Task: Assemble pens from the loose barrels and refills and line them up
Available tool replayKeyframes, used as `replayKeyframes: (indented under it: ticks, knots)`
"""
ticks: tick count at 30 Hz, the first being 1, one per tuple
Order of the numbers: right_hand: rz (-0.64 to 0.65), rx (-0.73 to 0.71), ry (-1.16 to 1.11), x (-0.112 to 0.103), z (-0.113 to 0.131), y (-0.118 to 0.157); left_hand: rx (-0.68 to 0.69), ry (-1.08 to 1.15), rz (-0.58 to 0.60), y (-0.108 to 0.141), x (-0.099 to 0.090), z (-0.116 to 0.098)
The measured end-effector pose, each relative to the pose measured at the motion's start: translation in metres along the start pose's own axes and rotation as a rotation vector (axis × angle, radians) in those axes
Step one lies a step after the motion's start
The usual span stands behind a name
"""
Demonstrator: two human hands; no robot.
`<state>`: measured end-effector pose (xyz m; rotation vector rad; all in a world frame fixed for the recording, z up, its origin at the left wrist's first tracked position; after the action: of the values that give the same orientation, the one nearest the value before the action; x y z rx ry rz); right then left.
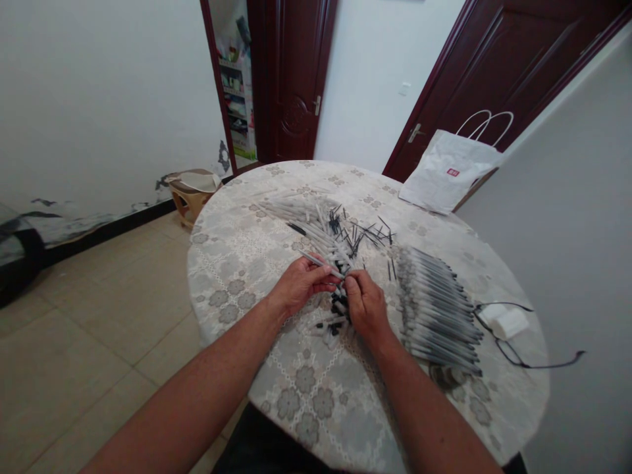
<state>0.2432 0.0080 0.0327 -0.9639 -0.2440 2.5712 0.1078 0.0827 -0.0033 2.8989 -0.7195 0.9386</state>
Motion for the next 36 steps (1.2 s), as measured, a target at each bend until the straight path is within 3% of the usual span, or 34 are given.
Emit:
replayKeyframes:
  ticks: [5, 16, 29, 33, 36]
  knots:
    - [-0.045, -0.045, 0.02, -0.001, 0.002, 0.002, 0.007, 0.004, 0.0, 0.0, 0.0, 0.0]
    - [0.035, 0.002, 0.081, 0.003, -0.001, 0.001, 0.012, -0.054, -0.001, 0.001, 0.001, 0.0]
    - [0.019, -0.041, 0.092, 0.002, 0.003, 0.001, 0.046, -0.11, -0.007, 0.001, 0.002, -0.004]
    - [0.003, -0.03, 0.113, -0.002, 0.002, 0.0, 0.033, -0.188, 0.022, 0.002, 0.003, -0.007]
    - [-0.079, 0.007, 0.084, -0.013, -0.001, -0.003, 0.081, -0.336, -0.002, 0.0, -0.004, -0.017]
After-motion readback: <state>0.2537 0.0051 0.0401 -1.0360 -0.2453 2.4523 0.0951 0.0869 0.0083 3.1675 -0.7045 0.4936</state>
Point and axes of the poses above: each hand's wrist, its own y-axis away from the middle knuckle, its own x-axis out of the palm, z = x × y, the point moved 7 cm from there along -y, towards the middle knuckle, and after that the axes turned 13 degrees about x, right-handed, at the moved point
